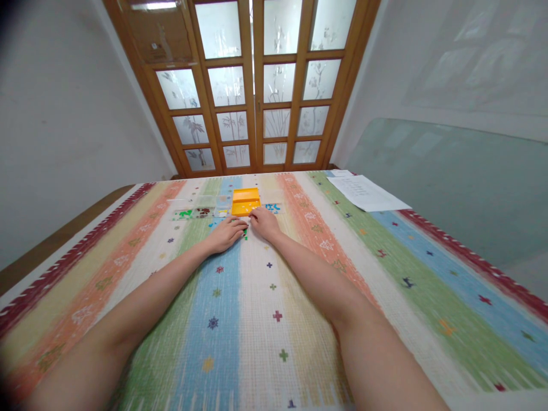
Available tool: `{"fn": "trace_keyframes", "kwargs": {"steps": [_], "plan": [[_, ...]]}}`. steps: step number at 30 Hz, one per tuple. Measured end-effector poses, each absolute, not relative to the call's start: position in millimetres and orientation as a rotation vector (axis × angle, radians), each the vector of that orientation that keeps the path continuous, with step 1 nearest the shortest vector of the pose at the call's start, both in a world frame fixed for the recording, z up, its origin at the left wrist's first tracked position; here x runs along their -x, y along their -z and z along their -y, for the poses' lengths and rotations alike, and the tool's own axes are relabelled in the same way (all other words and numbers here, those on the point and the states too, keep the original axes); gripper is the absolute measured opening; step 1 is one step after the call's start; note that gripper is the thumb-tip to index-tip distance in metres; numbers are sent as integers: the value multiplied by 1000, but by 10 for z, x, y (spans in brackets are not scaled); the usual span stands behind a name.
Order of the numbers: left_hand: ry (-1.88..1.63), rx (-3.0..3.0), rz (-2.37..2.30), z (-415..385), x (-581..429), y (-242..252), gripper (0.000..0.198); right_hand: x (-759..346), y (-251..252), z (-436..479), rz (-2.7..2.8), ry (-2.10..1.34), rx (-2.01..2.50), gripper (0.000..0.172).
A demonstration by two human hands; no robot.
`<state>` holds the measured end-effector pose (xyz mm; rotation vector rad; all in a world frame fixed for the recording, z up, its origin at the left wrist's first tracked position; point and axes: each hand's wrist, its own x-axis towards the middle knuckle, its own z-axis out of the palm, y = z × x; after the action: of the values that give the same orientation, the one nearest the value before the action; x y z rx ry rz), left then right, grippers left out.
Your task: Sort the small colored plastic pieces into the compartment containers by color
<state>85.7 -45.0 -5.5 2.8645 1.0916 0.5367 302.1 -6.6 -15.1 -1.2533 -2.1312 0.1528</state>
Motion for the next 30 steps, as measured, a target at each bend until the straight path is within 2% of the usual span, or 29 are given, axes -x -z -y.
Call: {"fn": "trace_keyframes", "kwargs": {"steps": [11, 22, 30], "plan": [[-685, -2837, -1190, 407, -759, 86, 46, -3028, 161, 61, 2149, -157, 1222, 20], [-1072, -2504, -1760, 11, -89, 213, 48, -3033, 186, 41, 2164, -184, 1156, 21], [-1166, -2277, -1947, -110, 182, 292, 44, -3035, 172, 61, 2185, -203, 1138, 22]]}}
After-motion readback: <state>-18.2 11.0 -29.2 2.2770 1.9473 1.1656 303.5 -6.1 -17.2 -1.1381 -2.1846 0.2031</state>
